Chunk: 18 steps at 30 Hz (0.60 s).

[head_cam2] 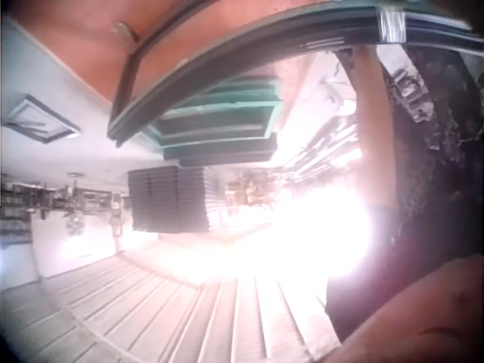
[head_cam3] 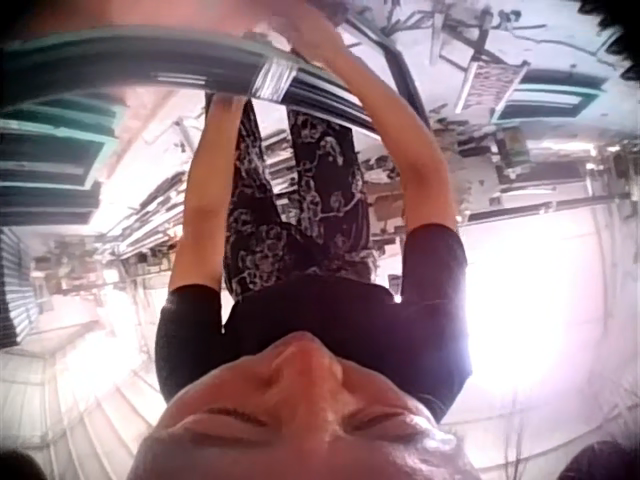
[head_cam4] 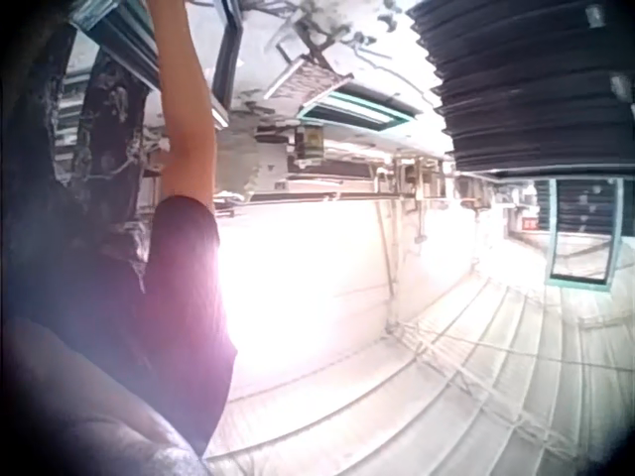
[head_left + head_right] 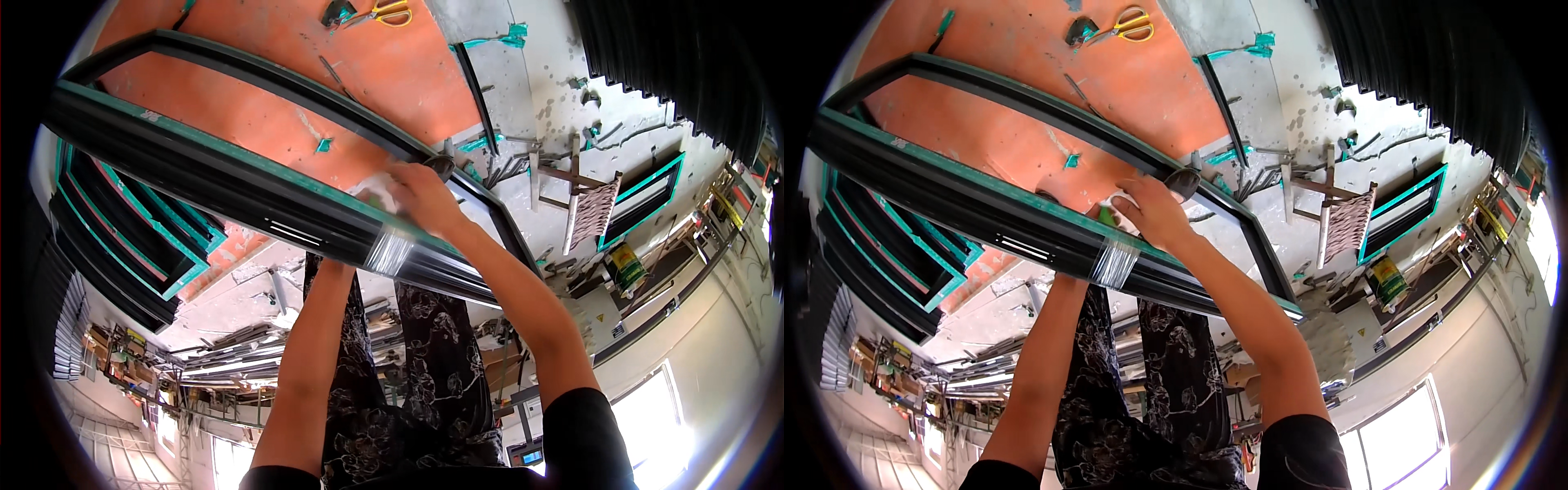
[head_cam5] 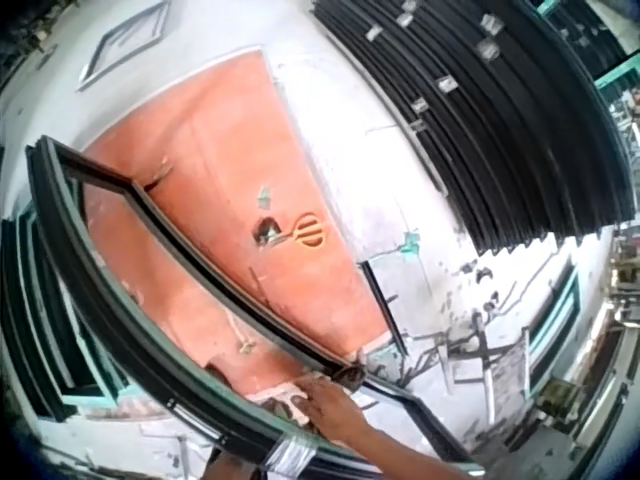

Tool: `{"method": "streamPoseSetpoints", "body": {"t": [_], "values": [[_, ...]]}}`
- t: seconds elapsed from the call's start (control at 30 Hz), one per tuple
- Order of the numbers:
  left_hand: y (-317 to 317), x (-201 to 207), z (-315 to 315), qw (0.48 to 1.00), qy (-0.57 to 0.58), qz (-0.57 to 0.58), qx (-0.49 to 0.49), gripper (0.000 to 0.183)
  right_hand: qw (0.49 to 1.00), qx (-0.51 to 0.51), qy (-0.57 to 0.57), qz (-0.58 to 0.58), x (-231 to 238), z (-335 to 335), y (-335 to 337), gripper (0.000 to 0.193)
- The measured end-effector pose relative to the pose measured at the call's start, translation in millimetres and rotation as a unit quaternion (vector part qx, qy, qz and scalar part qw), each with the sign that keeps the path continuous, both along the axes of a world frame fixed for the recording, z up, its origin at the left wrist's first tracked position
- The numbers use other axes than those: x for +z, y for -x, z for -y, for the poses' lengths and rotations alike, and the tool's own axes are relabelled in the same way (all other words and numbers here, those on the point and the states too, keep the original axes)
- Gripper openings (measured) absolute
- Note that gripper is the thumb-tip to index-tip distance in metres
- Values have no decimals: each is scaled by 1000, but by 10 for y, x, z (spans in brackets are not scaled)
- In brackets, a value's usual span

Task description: The person assembles metal window frames by applying tape, inserting gaskets into the frame channels by hand and using shears to cut the gasket to length, then stacking the frames together.

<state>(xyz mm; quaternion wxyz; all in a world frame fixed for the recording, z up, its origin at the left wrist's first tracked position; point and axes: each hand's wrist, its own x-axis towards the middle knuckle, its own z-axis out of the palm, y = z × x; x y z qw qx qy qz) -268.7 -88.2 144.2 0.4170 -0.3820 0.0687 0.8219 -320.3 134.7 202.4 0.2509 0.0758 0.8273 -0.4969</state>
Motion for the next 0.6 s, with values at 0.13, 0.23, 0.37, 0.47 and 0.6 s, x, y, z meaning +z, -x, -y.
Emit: {"method": "streamPoseSetpoints", "body": {"t": [0.13,0.23,0.37,0.47,0.6], "values": [[-135,778,-7,955,246,150,-62,40,985,-157,-9,71,656,-283,-2,24],[-330,1376,358,982,140,108,-74,41,986,-148,-71,9,1267,-213,-140,14],[148,2361,-76,930,295,11,-220,42,999,-22,38,-21,1935,238,-313,46],[146,2428,-135,945,238,51,-220,47,999,-30,19,28,1993,538,-397,70],[228,2366,-47,752,384,-291,-450,48,989,-97,-6,112,2051,511,-492,62]]}}
